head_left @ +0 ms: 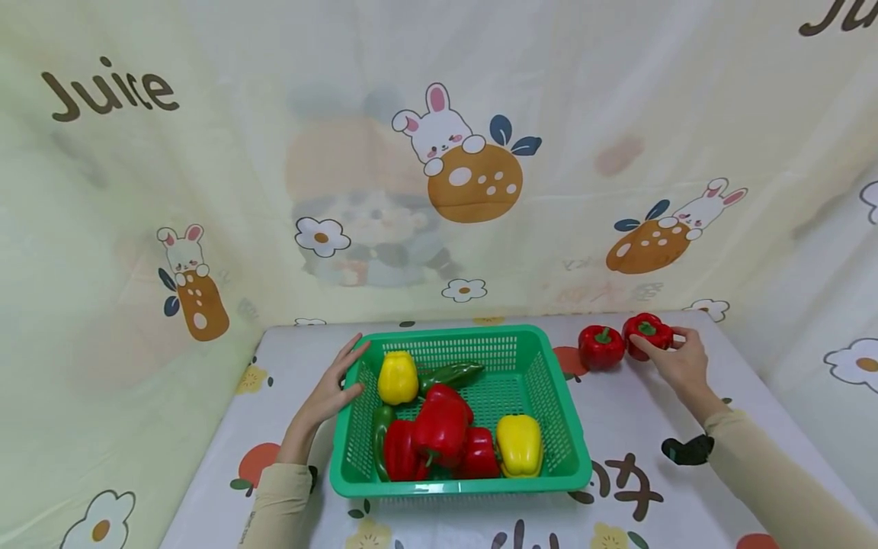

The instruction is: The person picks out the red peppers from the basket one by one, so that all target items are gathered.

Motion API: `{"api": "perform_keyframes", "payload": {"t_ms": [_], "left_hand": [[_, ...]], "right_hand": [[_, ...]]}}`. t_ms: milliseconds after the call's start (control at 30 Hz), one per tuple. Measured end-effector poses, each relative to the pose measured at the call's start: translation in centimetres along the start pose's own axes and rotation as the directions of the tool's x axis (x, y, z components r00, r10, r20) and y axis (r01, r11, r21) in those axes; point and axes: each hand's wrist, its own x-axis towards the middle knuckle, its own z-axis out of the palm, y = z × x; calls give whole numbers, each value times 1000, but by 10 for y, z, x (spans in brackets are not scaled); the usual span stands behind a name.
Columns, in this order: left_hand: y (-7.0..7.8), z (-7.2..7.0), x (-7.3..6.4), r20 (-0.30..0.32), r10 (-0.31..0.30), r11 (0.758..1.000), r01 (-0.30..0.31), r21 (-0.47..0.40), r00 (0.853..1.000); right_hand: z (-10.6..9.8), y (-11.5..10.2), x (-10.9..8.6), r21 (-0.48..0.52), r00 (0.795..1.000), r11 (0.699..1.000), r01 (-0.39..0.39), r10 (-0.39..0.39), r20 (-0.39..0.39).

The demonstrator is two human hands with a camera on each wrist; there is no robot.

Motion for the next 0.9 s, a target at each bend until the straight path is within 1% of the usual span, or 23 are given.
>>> {"api": "perform_keyframes", "payload": {"t_ms": [167, 233, 333, 367, 500, 567, 600, 767, 833, 900], "left_hand": [[1, 0, 0, -1, -12, 1000, 12, 0, 1000], [2, 1, 0, -3, -10, 1000, 10, -1, 1000], [3, 1, 1, -3, -8, 1000, 8, 1, 1000], [2, 1, 1, -2, -8, 1000, 8, 1, 1000], [-24, 1, 1, -11, 11, 1000, -11, 15, 1000], [-33, 2, 2, -17, 20, 999, -20, 32, 1000], [-36, 3, 2, -21, 22, 999, -21, 32, 1000], [-8, 2, 0, -13, 7, 1000, -7, 1, 1000], [-1, 1, 0, -5, 8, 1000, -8, -1, 1000], [2, 1, 0, -2, 5, 1000, -5, 7, 1000]], "right_hand": [[4, 5, 0, -10, 999, 999, -49, 49, -11], [5, 10, 4, -11, 998, 998, -64, 64, -13], [8, 28, 16, -18, 999, 999, -44, 44, -6], [8, 29, 17, -17, 999, 999, -51, 51, -2], [8, 26, 8, -12, 997, 998, -68, 68, 22], [7, 17, -3, 3, 995, 995, -99, 99, 34], [7, 16, -5, 0, 995, 995, -95, 95, 32], [7, 16, -4, -21, 996, 997, -77, 77, 32], [8, 18, 1, -31, 997, 997, -66, 67, 36], [9, 21, 6, -30, 997, 998, -63, 64, 42]]}}
